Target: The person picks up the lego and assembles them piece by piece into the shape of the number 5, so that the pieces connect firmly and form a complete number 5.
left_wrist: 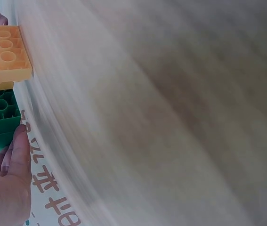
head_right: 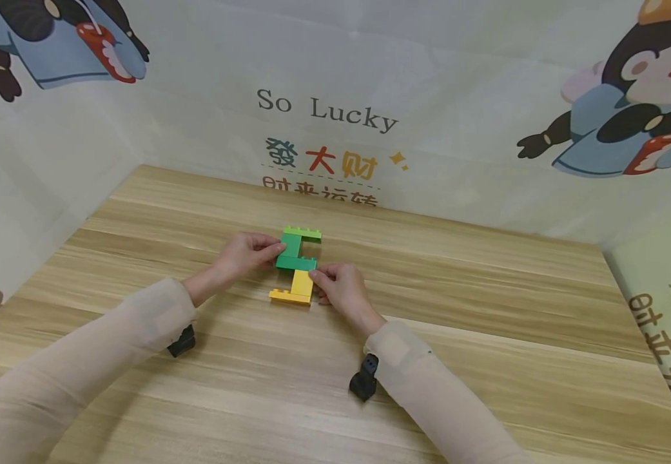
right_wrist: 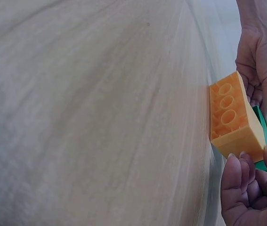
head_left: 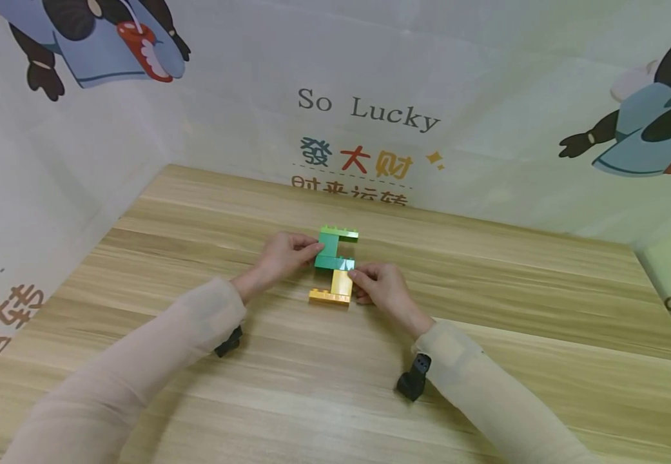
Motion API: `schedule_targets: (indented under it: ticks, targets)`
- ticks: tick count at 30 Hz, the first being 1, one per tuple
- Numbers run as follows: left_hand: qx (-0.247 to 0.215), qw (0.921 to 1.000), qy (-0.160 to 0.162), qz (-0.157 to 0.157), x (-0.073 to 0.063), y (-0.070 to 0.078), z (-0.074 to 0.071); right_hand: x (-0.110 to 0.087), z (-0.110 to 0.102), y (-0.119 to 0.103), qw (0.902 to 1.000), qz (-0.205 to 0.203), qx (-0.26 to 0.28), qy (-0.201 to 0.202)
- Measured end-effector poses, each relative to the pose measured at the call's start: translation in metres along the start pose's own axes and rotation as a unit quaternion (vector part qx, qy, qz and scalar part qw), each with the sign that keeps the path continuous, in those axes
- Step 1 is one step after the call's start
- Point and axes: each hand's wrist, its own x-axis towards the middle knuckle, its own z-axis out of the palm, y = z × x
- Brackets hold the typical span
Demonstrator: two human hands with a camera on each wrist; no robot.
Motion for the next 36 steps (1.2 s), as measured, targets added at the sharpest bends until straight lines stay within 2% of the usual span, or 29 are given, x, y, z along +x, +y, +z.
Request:
schedule_targets:
  ticks: [8,16,36]
  targets:
    - [0.024,0.9997,0.0,-0.001,0.0028,-0.0006,0.0041,0.002,-0.0015,0.0006,0.9999,0.007,-0.009,-0.006]
    - [0.027,0.9995,0.004,-0.016,0.0048,0.0014,0.0065,0.004,-0.0022,0.0011,0.9997,0.012,-0.019,-0.007]
    - [0.07,0.9974,0.019,-0.007,0.0083,0.0009,0.0077,0.0071,-0.0021,-0.0004,0.9991,0.023,-0.035,-0.009]
